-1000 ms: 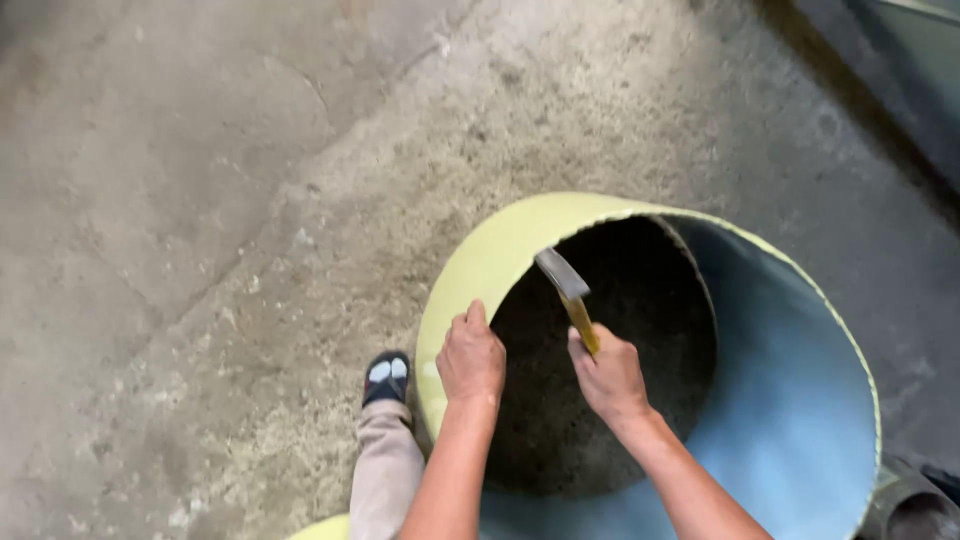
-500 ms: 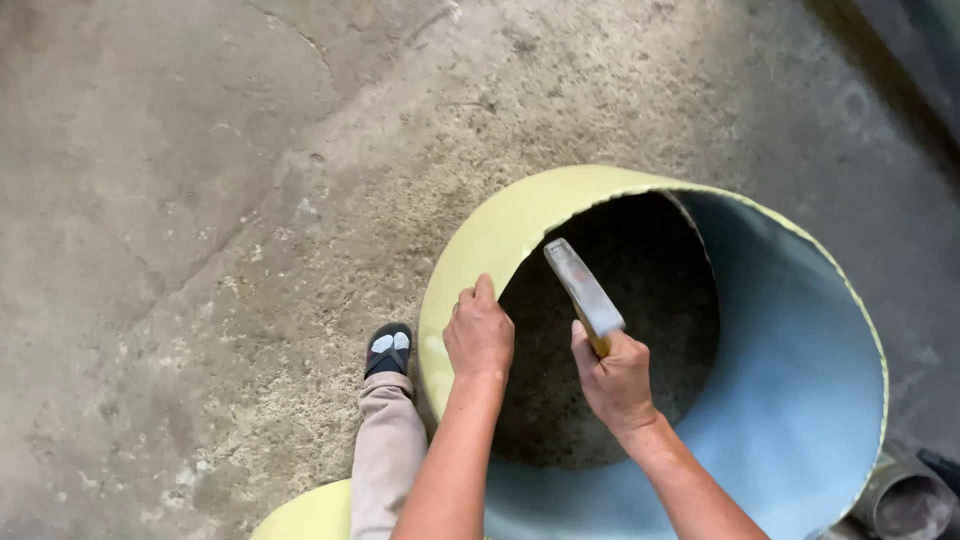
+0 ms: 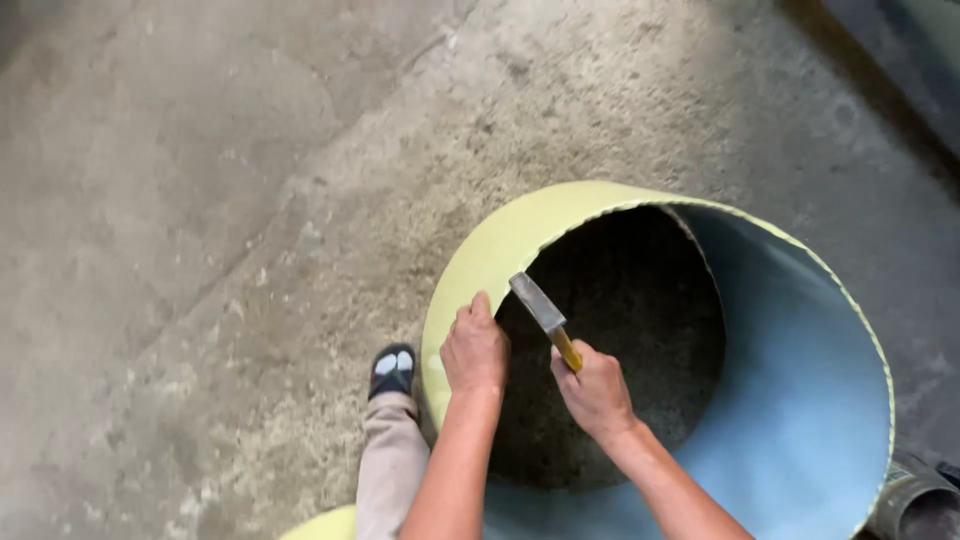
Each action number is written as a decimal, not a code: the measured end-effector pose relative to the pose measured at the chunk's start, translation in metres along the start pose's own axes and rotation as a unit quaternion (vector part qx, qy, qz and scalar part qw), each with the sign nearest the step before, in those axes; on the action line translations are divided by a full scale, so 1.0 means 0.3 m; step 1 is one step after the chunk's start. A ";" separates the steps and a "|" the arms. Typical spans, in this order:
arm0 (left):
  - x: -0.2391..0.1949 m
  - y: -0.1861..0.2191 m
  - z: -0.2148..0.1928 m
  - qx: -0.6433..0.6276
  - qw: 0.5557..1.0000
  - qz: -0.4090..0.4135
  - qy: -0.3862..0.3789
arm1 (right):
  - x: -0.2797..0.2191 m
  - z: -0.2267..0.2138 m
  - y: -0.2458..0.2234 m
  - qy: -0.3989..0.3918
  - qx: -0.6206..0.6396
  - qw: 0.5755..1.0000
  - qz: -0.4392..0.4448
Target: The person uses a hammer to shape the edges of large metal cylinders on a workshop floor.
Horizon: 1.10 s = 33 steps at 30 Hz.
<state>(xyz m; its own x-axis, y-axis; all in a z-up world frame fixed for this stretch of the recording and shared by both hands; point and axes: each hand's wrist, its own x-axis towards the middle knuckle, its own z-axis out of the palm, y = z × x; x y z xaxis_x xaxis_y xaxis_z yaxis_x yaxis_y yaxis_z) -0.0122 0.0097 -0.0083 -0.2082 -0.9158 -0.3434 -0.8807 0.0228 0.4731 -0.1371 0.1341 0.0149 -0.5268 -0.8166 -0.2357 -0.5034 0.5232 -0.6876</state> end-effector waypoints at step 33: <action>-0.024 -0.059 0.032 0.028 0.999 -0.026 0.002 | -0.176 -0.198 -0.054 -0.109 -0.026 0.989 0.100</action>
<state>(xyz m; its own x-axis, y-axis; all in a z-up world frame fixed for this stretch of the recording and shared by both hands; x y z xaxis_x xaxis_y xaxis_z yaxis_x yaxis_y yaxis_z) 0.0008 0.0197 -0.0220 -0.1607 -0.9180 -0.3626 -0.9125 -0.0018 0.4091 -0.1418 0.1832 0.0792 -0.4624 -0.7251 -0.5103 -0.4414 0.6874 -0.5767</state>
